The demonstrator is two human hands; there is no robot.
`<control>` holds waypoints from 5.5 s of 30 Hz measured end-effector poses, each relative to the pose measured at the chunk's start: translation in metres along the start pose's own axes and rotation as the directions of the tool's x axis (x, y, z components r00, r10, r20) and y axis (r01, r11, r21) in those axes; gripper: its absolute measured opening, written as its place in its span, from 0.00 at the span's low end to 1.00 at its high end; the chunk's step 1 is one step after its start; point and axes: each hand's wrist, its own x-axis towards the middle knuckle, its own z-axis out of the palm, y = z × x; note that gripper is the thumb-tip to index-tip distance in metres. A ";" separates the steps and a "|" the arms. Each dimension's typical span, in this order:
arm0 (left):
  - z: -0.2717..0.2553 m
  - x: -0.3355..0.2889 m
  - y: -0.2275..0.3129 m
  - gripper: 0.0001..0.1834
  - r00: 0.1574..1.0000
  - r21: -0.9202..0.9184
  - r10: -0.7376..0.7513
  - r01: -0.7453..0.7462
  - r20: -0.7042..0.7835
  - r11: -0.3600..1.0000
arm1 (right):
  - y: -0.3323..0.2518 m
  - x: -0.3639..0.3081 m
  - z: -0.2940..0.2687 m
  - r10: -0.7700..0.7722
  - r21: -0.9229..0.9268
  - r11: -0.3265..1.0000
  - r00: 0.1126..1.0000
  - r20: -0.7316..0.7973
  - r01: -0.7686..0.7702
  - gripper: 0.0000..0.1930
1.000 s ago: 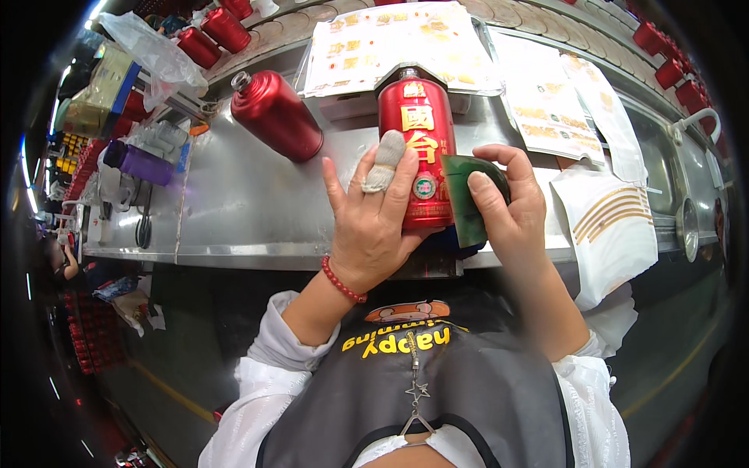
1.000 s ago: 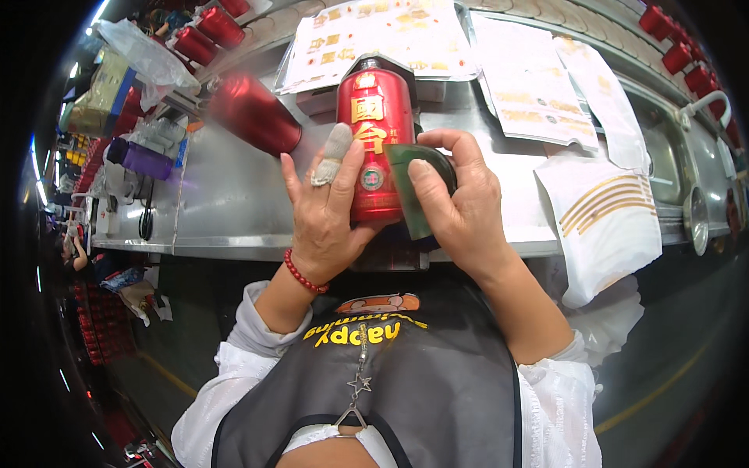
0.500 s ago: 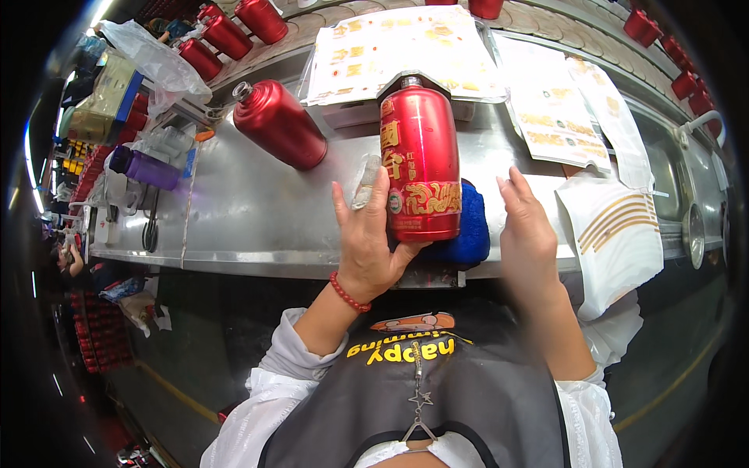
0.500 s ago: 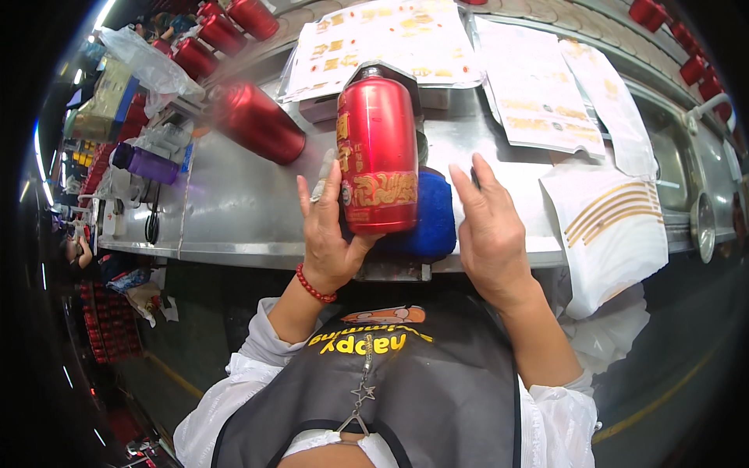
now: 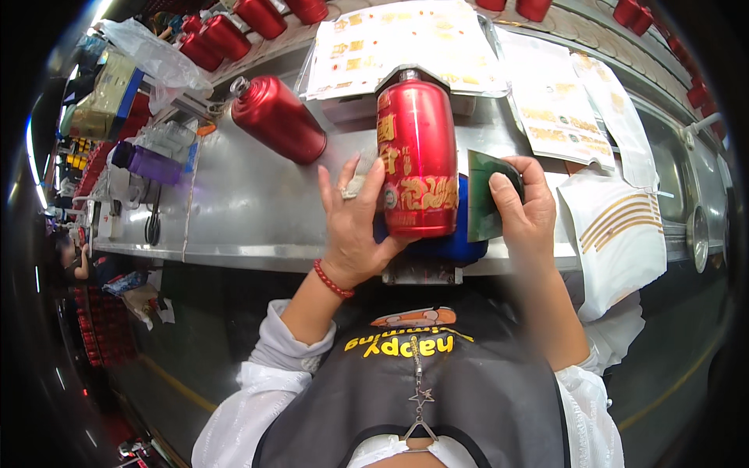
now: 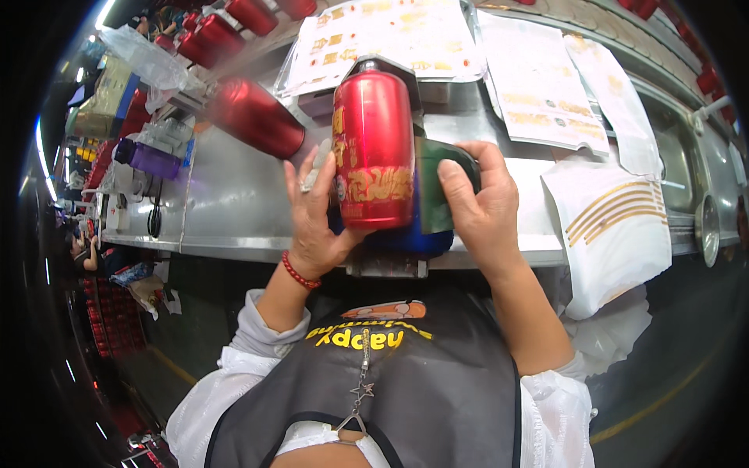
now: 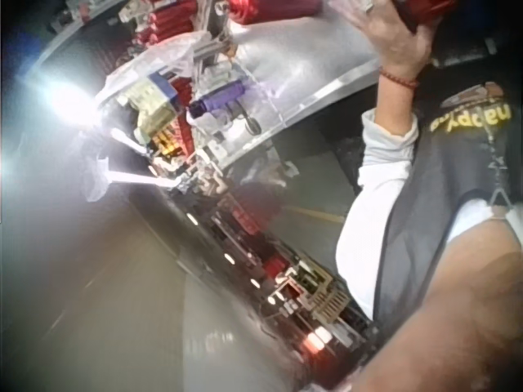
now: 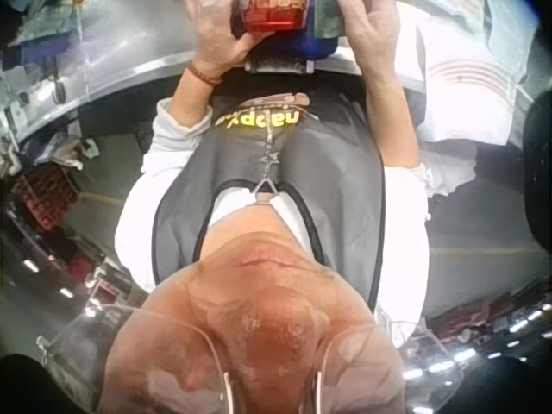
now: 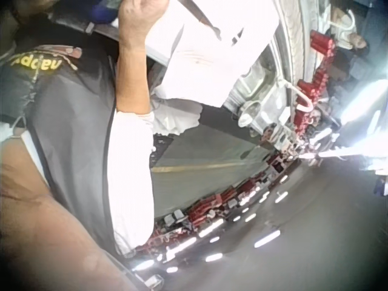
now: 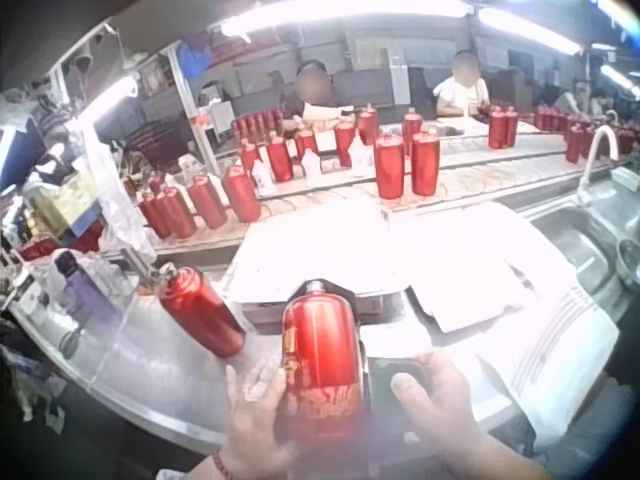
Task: The person applies gold decorative stickers to red cylindrical containers. They peel each sticker from a sheet, position it on the container, and smooth it with a small tool and a green pad. The person repeats this process on multiple containers, handling them one at a time.
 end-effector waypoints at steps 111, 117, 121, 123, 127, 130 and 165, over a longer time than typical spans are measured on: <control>-0.020 0.045 -0.012 0.34 0.868 -0.047 0.454 -0.454 0.200 0.890 | 0.013 -0.011 0.006 0.057 0.168 0.983 0.991 0.120 -0.077 0.11; -0.013 0.047 -0.019 0.31 0.882 -0.047 0.443 -0.441 0.160 0.896 | 0.012 -0.009 0.003 0.097 0.177 0.977 0.985 0.144 -0.122 0.11; -0.020 0.034 -0.009 0.28 0.825 -0.017 0.525 -0.533 0.210 0.846 | 0.012 -0.011 0.002 0.097 0.177 0.977 0.988 0.123 -0.118 0.11; -0.020 0.032 -0.005 0.27 0.836 -0.013 0.508 -0.516 0.207 0.856 | 0.009 -0.010 0.002 0.102 0.136 0.983 0.987 0.127 -0.120 0.11; -0.024 0.044 -0.006 0.29 0.822 -0.109 0.520 -0.509 0.235 0.854 | 0.014 -0.011 0.000 0.090 0.111 0.988 0.987 0.136 -0.106 0.12; -0.017 0.070 -0.016 0.30 0.844 -0.058 0.495 -0.494 0.207 0.867 | 0.011 -0.010 -0.001 0.120 0.120 0.983 0.981 0.152 -0.139 0.12; 0.013 -0.011 0.001 0.59 0.986 -0.113 -0.121 0.135 0.119 0.984 | 0.026 -0.003 0.003 0.050 0.148 0.987 0.997 0.056 -0.058 0.11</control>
